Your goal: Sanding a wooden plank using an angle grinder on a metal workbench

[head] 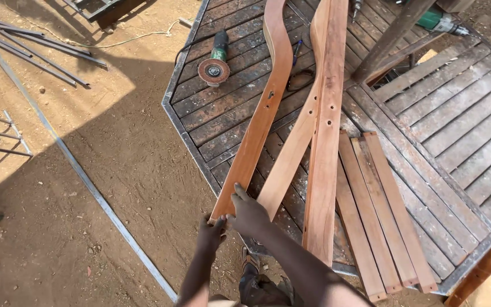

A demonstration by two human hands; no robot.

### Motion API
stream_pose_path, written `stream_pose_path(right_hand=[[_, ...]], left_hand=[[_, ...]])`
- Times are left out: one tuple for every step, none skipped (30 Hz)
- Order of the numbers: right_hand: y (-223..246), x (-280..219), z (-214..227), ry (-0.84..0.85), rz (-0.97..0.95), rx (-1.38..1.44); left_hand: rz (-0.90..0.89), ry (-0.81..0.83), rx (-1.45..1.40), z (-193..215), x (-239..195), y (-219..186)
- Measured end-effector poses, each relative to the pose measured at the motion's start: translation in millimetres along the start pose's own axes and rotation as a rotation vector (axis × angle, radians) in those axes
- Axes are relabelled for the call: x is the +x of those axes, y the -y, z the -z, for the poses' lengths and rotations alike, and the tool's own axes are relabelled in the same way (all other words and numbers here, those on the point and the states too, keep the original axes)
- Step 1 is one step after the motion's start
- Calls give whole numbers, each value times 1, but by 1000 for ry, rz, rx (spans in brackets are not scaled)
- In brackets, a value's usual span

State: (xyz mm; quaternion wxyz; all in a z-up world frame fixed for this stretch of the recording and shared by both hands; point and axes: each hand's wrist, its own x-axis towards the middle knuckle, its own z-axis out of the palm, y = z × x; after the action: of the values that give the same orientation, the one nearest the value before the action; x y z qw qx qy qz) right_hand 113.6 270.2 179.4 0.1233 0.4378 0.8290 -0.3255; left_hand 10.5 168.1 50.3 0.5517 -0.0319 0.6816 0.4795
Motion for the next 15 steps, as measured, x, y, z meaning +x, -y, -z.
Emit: stream_pose_path(right_hand=[[5,-13,14,30,-35,183],[10,-26,28,58,-66,367],[-3,-34,19,41,-80,380],[-15,-42,10,-8,-66,493],[-27,-51,-2,-59,-52,610],[-30,-74,-4,-78,-67,625],[-33,-101,-11,-153,-78,662],[-36,-127,-19,-229,-90,696],[-68,-134,-53,-242,-131,721],[-100,-144,-90,-313,-128,878],[-127,-165,-137,-376,-138,1038],[-138,-190,-164,-382,-195,1067],[-151,-210,-188,-383,-480,1109],[-163,-232,-213,-373,-766,1139],[-173,-255,-248,-377,-801,1157]], left_hand=[[-46,-4,32,1,-5,0],[-94,-8,62,2,-10,0],[-96,9,81,10,-21,4],[-102,-10,147,18,-31,7],[-108,-29,217,28,-42,11],[-111,-12,240,51,-35,34],[-177,175,243,76,-31,59],[-237,364,241,101,-24,85],[-211,390,274,126,-28,103],[-123,361,267,151,-30,121],[-16,323,267,184,-42,146],[29,340,307,229,-34,186],[-13,307,529,273,-22,223],[-63,282,749,317,-10,258],[-42,300,776,347,-16,276]])
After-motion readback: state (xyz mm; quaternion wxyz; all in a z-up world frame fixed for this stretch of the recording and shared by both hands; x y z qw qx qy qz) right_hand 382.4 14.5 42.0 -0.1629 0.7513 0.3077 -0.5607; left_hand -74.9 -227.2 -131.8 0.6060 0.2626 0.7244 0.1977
